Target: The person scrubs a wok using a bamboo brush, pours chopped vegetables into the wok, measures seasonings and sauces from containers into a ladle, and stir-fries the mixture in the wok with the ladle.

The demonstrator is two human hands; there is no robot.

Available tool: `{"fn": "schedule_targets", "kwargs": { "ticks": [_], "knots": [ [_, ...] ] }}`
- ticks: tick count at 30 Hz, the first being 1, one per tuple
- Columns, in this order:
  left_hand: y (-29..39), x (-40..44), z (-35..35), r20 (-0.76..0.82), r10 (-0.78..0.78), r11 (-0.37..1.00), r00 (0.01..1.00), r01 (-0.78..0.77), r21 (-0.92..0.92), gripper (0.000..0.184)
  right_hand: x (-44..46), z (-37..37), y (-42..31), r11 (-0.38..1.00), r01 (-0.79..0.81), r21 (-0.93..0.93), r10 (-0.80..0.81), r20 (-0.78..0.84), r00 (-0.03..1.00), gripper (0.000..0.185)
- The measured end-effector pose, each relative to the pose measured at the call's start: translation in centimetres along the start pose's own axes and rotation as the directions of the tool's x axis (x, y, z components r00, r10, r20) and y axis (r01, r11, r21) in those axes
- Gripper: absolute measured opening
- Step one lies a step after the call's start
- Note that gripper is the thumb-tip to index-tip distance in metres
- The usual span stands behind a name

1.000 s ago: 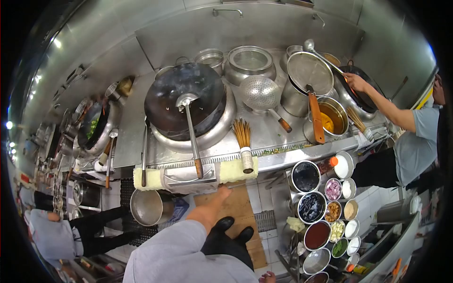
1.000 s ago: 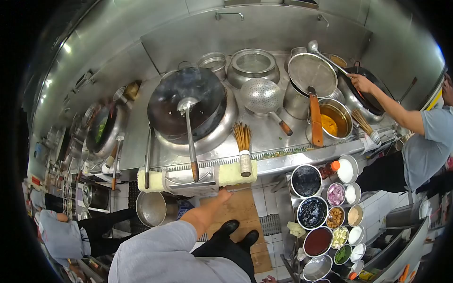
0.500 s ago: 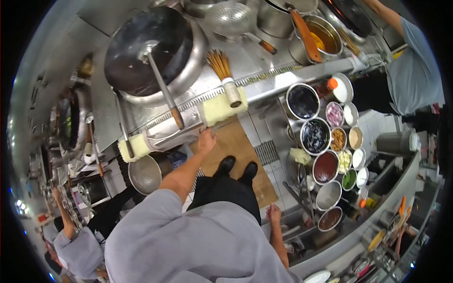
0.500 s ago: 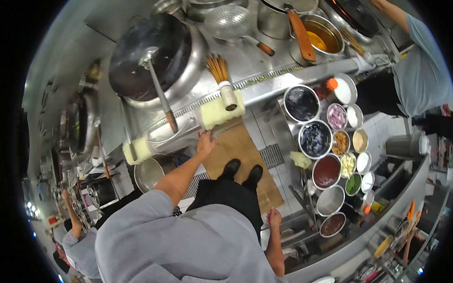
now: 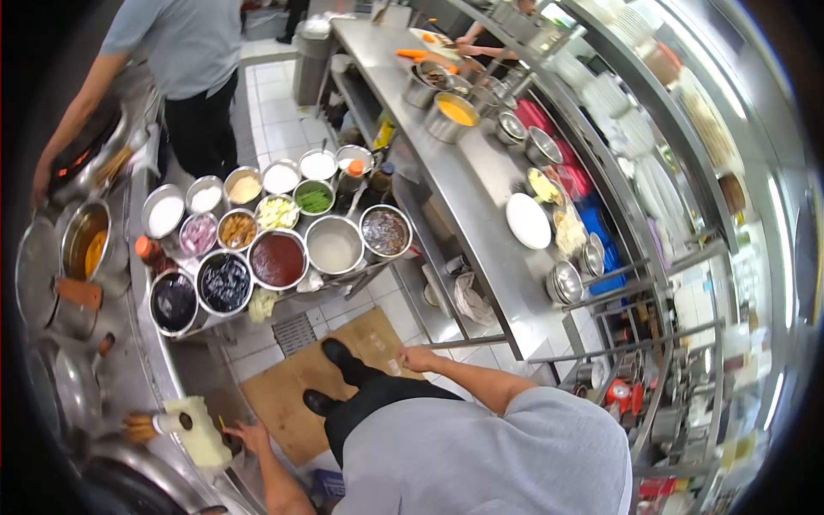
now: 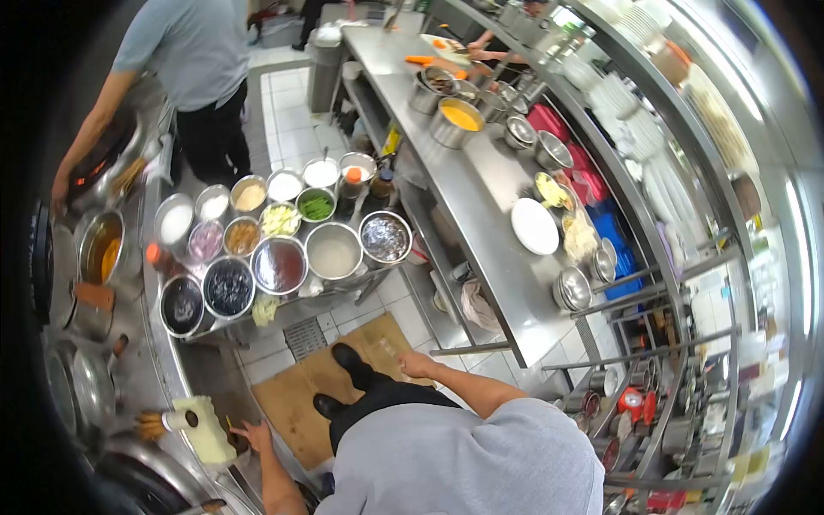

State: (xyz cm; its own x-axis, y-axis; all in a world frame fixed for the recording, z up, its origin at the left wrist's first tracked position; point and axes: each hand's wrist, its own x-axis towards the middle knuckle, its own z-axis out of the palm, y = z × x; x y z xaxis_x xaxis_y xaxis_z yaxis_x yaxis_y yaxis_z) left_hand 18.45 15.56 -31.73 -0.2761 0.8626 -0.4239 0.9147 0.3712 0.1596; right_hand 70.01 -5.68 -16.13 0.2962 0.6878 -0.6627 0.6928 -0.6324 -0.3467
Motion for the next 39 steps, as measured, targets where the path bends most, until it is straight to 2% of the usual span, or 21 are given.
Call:
{"fn": "schedule_targets", "kwargs": {
  "ticks": [1,4,5,7,8,9,10,11,12,14,15,18,23,24,25,26,27,29,33,37,39],
  "knots": [
    [-0.4,0.9,0.4,-0.014,0.025,1.0,1.0,-0.025,-0.003,0.084,-0.5,0.4,-0.3,0.999,0.044,-0.02,-0.044,-0.002,0.999,0.038],
    [-1.8,4.8,1.4,0.218,0.179,0.96,0.959,-0.219,0.173,0.08,-1.3,1.3,0.0,0.98,0.19,-0.053,-0.189,0.018,0.982,0.035],
    [-2.2,6.3,1.4,0.412,0.304,0.809,0.859,-0.461,0.365,0.078,-2.5,0.5,-0.9,0.961,0.265,-0.075,-0.263,0.033,0.964,0.034],
    [-2.3,5.8,-0.1,0.602,0.346,0.545,0.72,-0.677,0.495,0.076,-4.0,-1.5,-1.3,0.957,0.291,0.013,-0.291,-0.019,0.956,0.032],
    [-1.8,5.3,-0.9,0.46,0.361,0.784,0.811,-0.531,0.32,0.072,-4.2,-3.0,-1.3,0.971,0.237,0.025,-0.236,-0.039,0.971,0.033],
    [-1.4,4.6,-1.7,0.317,0.323,0.929,0.892,-0.362,0.073,0.069,-4.3,-4.4,-1.0,0.982,0.186,0.038,-0.183,-0.058,0.981,0.036],
    [-0.7,2.6,-1.8,0.298,0.343,0.914,0.891,-0.244,-0.323,0.066,-4.8,-5.8,0.1,0.961,0.274,0.042,-0.256,-0.24,0.936,0.038],
    [0.4,0.8,-1.2,0.276,0.36,0.739,0.891,-0.091,-0.668,0.064,-5.2,-7.7,1.0,0.974,0.202,0.103,-0.163,-0.303,0.939,0.043],
    [1.1,-1.0,-0.9,0.384,0.326,0.743,0.864,0.017,-0.67,0.06,-5.5,-9.8,2.2,0.977,0.133,0.167,-0.067,-0.355,0.933,0.048],
    [2.4,-6.0,-0.6,0.539,0.211,0.773,0.815,0.198,-0.602,0.057,-4.8,-13.6,7.3,0.936,0.351,0.018,-0.249,-0.672,0.698,0.059],
    [3.3,-9.6,-0.8,0.586,0.133,0.792,0.799,0.27,-0.547,0.058,-4.9,-16.8,9.4,0.959,0.283,0.02,-0.184,-0.716,0.673,0.061],
    [8.9,-17.2,0.0,0.607,0.188,0.842,0.772,0.192,-0.504,0.056,-4.3,-26.1,17.1,0.981,0.135,0.137,0.051,-0.862,0.504,0.062],
    [18.1,-22.3,0.4,0.579,0.232,0.894,0.781,0.063,-0.444,0.054,-1.8,-38.4,33.1,0.892,0.221,0.394,0.354,-0.914,0.2,0.043],
    [19.2,-22.9,0.3,0.569,0.231,0.901,0.789,0.047,-0.431,0.054,-1.4,-40.5,36.1,0.883,0.165,0.439,0.414,-0.895,0.167,0.041],
    [20.2,-23.4,0.0,0.564,0.23,0.907,0.793,0.035,-0.419,0.053,0.2,-41.6,39.9,0.904,0.13,0.406,0.405,-0.914,0.04,0.039],
    [21.2,-23.7,-0.3,0.556,0.229,0.912,0.799,0.025,-0.41,0.053,1.1,-43.0,42.9,0.866,0.032,0.499,0.497,-0.866,0.056,0.041],
    [22.0,-24.1,-0.5,0.548,0.225,0.915,0.806,0.02,-0.404,0.052,0.9,-44.2,44.5,0.866,-0.034,0.499,0.5,-0.865,0.046,0.044],
    [23.0,-24.5,-0.7,0.539,0.226,0.921,0.811,0.003,-0.391,0.051,2.2,-46.0,47.7,0.828,-0.149,0.54,0.541,-0.84,-0.034,0.043],
    [24.9,-25.3,-1.3,0.531,0.229,0.936,0.816,-0.036,-0.349,0.05,3.3,-48.7,50.0,0.789,-0.084,0.609,0.609,-0.793,-0.032,0.039],
    [26.3,-25.6,-0.9,0.539,0.228,0.949,0.811,-0.061,-0.31,0.048,3.7,-50.0,52.0,0.85,-0.144,0.506,0.519,-0.851,0.074,0.029],
    [27.5,-26.4,-0.7,0.537,0.224,0.95,0.813,-0.059,-0.307,0.047,4.1,-50.7,52.8,0.863,-0.069,0.5,0.502,-0.837,0.219,0.023]
  ]
}}
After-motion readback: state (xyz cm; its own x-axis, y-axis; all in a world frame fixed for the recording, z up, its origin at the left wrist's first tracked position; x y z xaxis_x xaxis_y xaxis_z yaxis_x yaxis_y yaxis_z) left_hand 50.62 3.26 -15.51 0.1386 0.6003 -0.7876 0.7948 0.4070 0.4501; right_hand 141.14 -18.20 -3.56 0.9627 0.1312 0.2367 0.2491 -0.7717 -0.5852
